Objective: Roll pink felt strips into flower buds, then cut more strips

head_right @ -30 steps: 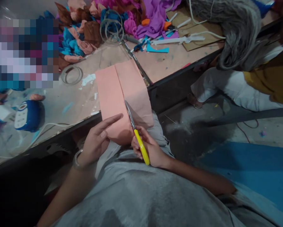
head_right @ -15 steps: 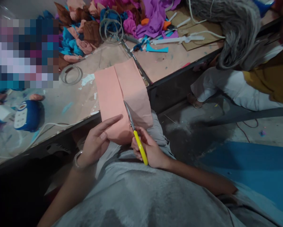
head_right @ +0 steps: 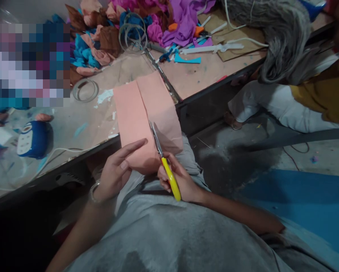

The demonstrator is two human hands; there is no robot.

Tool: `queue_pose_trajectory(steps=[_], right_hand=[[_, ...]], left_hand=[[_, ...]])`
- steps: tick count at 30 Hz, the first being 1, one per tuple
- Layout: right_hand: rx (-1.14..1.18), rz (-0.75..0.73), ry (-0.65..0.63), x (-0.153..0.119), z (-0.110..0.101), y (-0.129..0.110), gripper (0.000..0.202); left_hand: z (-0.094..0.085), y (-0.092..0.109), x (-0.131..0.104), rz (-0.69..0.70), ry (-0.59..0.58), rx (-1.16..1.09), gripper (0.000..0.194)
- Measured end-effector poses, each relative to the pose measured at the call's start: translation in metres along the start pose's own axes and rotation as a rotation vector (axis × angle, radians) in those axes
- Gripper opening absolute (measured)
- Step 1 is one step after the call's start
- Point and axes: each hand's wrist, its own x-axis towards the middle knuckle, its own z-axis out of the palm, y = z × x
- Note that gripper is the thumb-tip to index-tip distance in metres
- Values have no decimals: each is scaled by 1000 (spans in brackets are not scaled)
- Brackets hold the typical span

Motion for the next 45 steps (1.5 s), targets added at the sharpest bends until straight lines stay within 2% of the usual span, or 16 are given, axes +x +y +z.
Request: queue_pose_trajectory(steps=[6, 15, 21, 27, 32, 35, 40, 45], right_hand=[[30, 46, -23, 0, -4, 0, 46], [92, 135, -30, -9, -7, -3, 48], [31, 124, -50, -4, -7, -8, 39], [55, 104, -80, 1, -6, -9, 37], [11, 26, -44, 2, -1, -7, 41], [-8, 17, -31, 2, 1, -8, 45], [-6, 26, -30, 1, 0, -9, 48], [5, 11, -34, 4, 1, -9, 50]], left_hand=[[1, -5, -6, 18, -4, 22, 57], [-1, 1, -2, 36, 42, 6, 52], [-3, -2, -7, 54, -1, 37, 52], [-8, -4, -15, 62, -49, 122, 53], [-10, -3, -17, 62, -122, 166, 53], [-13, -3, -11, 91, -131, 147, 49], [-17, 4, 11, 88, -39, 19, 58], [-16, 11, 20, 65, -74, 85, 53]])
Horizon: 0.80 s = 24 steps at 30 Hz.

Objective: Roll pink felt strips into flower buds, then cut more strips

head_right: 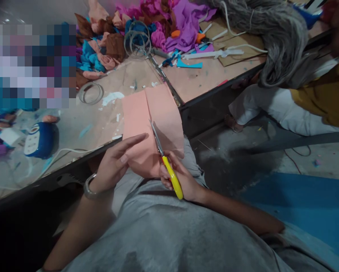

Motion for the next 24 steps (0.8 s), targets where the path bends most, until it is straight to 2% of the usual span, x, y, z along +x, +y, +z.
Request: queue_pose_trajectory(steps=[8, 14, 24], right_hand=[[-11, -8, -45, 3, 1, 2, 56], [-11, -23, -89, 3, 1, 4, 59], [4, -26, -113, 2, 1, 6, 49]], left_hand=[[4, -3, -8, 4, -1, 10, 56], [3, -5, -11, 0, 7, -27, 49], [0, 1, -11, 28, 11, 127, 44]])
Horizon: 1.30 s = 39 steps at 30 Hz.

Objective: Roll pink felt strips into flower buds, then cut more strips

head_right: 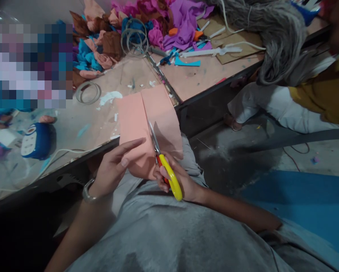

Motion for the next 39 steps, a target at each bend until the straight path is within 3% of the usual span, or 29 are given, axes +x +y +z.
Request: queue_pose_trajectory(steps=[23, 39], right_hand=[[7, 3, 73, -2, 3, 5, 30], [31, 15, 123, -3, 10, 3, 49]], left_hand=[[5, 2, -2, -19, -2, -13, 47], [5, 1, -5, -42, 21, 10, 49]])
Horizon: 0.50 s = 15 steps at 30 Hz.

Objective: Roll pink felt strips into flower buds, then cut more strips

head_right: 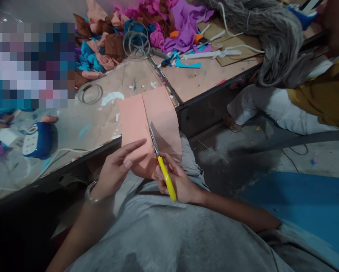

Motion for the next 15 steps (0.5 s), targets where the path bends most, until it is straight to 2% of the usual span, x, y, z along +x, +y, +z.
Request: queue_pose_trajectory(steps=[7, 15], right_hand=[[-43, -2, 18, 0, 4, -2, 54], [-49, -8, -33, 0, 0, -1, 44]], left_hand=[[0, -1, 0, 4, 1, -17, 49], [4, 1, -1, 15, -4, 16, 51]])
